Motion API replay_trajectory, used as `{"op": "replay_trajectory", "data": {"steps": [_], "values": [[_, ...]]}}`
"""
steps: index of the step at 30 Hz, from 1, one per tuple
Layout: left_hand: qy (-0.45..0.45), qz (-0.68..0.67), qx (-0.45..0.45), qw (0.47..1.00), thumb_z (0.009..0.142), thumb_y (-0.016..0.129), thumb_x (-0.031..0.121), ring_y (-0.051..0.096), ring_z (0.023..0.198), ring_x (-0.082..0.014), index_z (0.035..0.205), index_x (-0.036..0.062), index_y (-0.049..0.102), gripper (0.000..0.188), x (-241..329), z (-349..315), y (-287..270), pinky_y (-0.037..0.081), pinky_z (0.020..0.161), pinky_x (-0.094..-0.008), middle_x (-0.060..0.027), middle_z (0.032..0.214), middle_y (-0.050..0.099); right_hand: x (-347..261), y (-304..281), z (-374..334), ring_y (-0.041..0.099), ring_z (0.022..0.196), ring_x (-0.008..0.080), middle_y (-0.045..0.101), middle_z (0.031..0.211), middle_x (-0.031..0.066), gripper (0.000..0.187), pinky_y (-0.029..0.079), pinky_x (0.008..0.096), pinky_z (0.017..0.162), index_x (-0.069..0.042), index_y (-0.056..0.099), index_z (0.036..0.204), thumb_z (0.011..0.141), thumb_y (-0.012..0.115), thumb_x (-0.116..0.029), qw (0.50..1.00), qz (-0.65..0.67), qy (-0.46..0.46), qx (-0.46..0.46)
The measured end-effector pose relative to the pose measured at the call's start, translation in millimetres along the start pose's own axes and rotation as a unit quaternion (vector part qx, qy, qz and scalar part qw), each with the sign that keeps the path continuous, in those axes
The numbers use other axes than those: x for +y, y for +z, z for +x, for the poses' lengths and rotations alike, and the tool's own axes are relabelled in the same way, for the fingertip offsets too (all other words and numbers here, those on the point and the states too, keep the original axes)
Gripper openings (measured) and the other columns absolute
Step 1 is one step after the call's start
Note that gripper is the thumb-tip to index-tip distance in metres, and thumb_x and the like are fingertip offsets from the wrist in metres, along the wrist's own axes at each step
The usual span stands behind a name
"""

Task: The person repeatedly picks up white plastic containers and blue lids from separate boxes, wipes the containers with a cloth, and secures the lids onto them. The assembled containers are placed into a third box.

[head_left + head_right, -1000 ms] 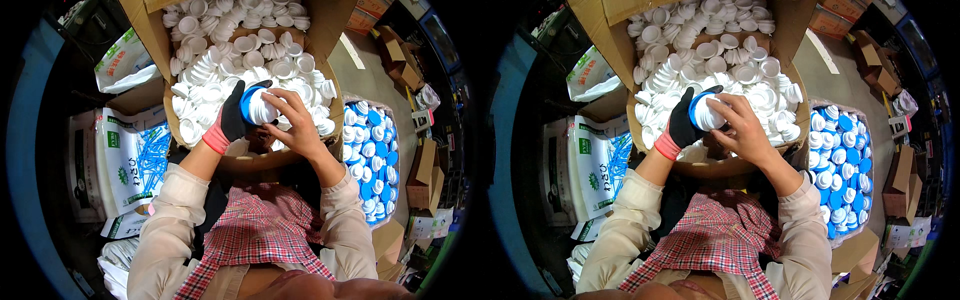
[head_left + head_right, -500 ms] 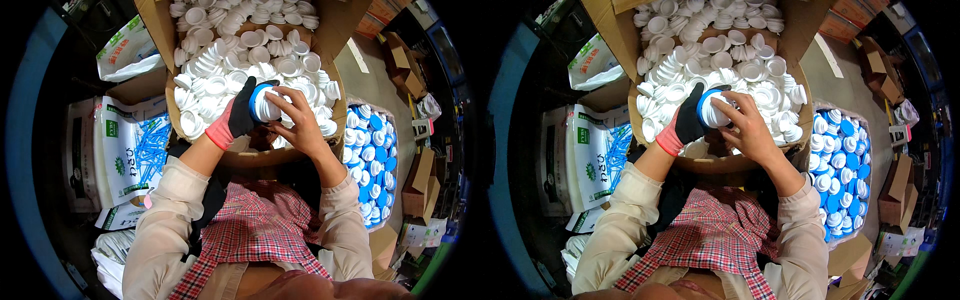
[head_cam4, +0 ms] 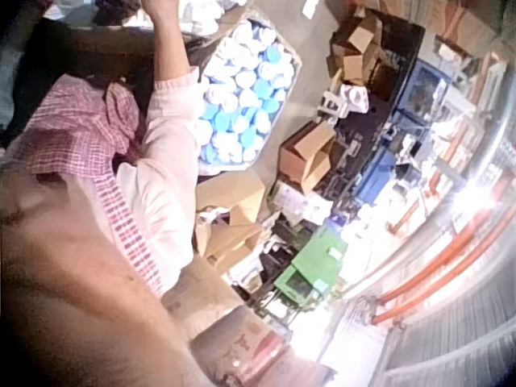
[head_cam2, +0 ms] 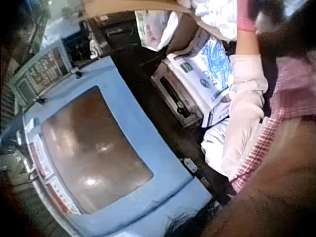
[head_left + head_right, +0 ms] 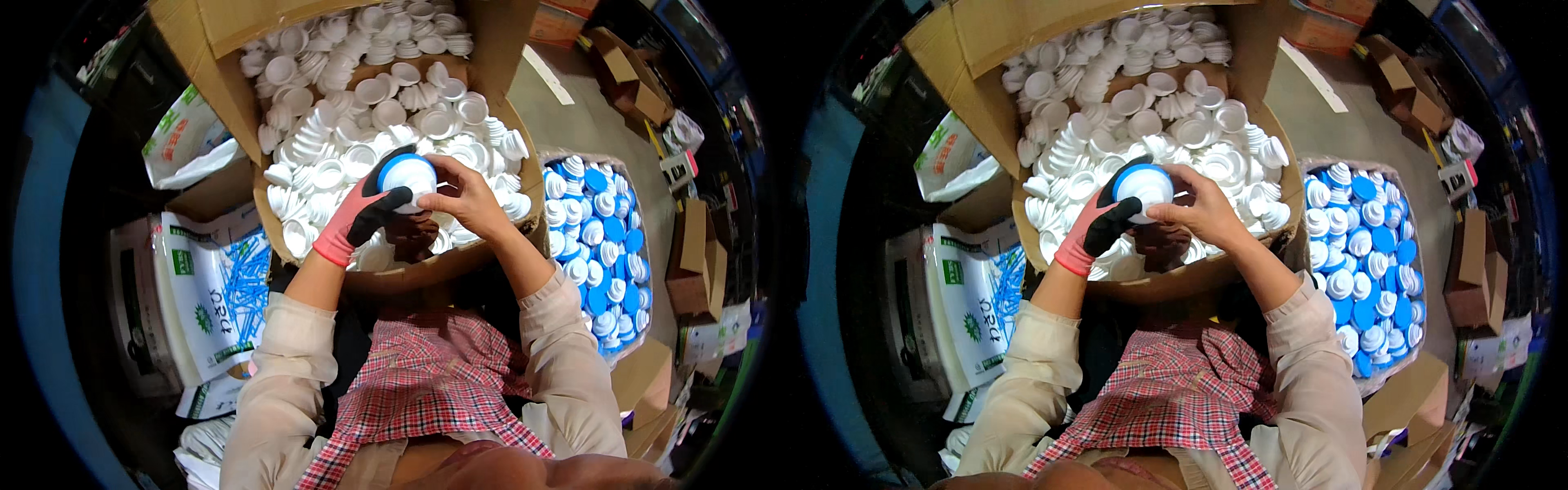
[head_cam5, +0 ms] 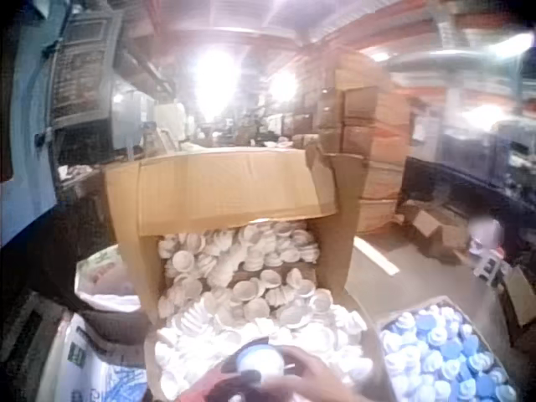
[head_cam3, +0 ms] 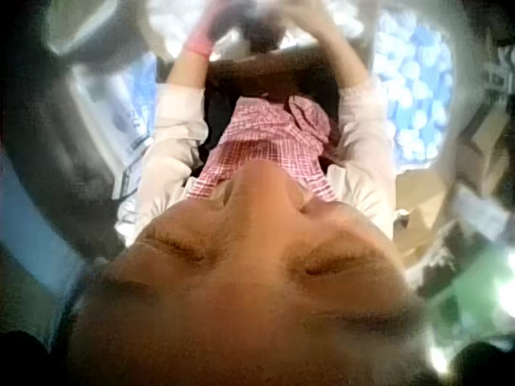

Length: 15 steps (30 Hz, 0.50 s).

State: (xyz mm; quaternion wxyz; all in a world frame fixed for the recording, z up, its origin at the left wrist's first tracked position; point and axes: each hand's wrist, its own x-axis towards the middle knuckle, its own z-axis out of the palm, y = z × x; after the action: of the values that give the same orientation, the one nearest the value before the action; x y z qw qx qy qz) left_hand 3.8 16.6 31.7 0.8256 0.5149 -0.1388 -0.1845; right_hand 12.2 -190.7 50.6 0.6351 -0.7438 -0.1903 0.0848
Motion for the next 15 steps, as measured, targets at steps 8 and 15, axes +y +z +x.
{"op": "replay_trajectory", "data": {"steps": [8,15], "values": [[0.053,0.161,0.057,0.984,0.088,0.068,0.035,0.057,0.1,-0.0139,0.124,-0.0014,0.052,0.053,-15,-3,1,0.046,0.089,-0.0288,-0.0074,0.112,0.062,4,-6,-7,0.063,0.091,0.0178,0.063,0.105,0.0123,0.064,0.051,0.03,0.079,0.0,0.05,0.126,0.074,0.081,-0.022,0.999,-0.012,-0.014,0.038],[0.086,0.116,0.043,0.989,0.087,0.066,0.048,0.056,0.105,-0.0153,0.127,-0.0002,0.05,0.065,-18,3,11,0.047,0.088,-0.0292,-0.0084,0.116,0.06,3,-14,-2,0.058,0.098,0.0134,0.063,0.104,0.005,0.038,0.046,0.0291,0.088,0.002,0.055,0.123,0.093,0.062,-0.021,0.991,0.127,0.002,0.029]]}}
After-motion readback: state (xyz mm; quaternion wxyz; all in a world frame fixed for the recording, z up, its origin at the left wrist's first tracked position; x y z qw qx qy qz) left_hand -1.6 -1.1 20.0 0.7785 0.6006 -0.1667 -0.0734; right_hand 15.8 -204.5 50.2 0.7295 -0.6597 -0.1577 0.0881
